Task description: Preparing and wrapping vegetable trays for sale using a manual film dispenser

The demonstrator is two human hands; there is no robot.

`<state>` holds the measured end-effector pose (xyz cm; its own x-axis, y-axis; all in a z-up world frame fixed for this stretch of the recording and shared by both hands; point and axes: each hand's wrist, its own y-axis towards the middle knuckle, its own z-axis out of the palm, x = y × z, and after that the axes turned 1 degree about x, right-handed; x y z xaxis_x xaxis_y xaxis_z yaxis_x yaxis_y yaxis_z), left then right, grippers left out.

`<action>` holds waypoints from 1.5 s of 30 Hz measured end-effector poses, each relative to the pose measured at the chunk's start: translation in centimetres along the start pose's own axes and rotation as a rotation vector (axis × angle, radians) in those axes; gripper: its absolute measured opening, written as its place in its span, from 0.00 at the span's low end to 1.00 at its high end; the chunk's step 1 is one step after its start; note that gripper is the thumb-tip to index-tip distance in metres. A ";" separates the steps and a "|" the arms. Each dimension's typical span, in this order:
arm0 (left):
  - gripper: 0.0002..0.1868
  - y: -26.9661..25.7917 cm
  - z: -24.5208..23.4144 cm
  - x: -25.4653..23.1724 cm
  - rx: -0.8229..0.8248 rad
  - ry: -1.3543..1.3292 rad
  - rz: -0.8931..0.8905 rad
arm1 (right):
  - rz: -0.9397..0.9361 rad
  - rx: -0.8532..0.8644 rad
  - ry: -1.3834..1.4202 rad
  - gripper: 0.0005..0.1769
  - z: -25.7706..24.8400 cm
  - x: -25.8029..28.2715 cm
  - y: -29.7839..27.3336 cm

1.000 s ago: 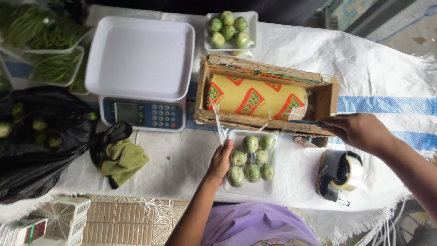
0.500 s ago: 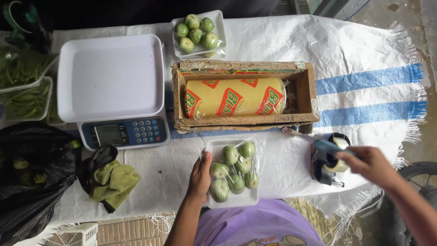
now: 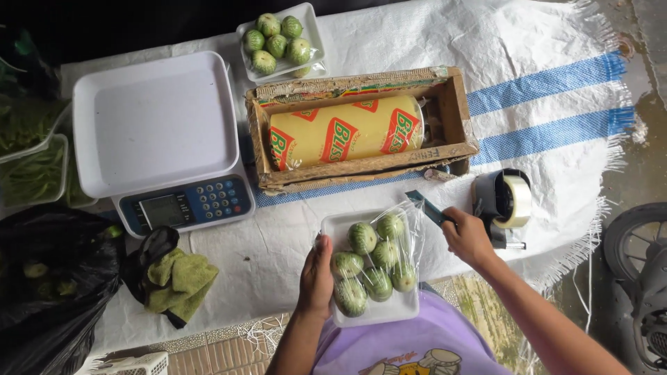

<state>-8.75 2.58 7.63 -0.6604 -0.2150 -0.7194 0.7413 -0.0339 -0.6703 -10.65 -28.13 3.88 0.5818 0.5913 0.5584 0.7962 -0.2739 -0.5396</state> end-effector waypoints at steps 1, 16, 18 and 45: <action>0.27 -0.2 -0.1 0.1 0.003 0.003 0.000 | 0.002 -0.003 0.002 0.16 1.2 -1.8 1.0; 0.28 -1.4 -2.3 3.2 -0.014 -0.068 0.046 | -0.124 0.644 1.213 0.54 5.0 5.6 -8.7; 0.29 -2.0 -2.7 2.8 0.083 -0.040 0.088 | -0.082 0.670 1.288 0.48 4.2 8.9 -9.9; 0.32 -6.4 -4.5 0.1 0.706 0.054 0.242 | -0.080 0.418 1.125 0.29 2.6 7.8 -7.3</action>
<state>-14.12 7.12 11.00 -0.4603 -0.2481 -0.8524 0.7554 -0.6139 -0.2292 -12.33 -19.49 10.52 0.5181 -0.4547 0.7244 0.8422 0.1234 -0.5248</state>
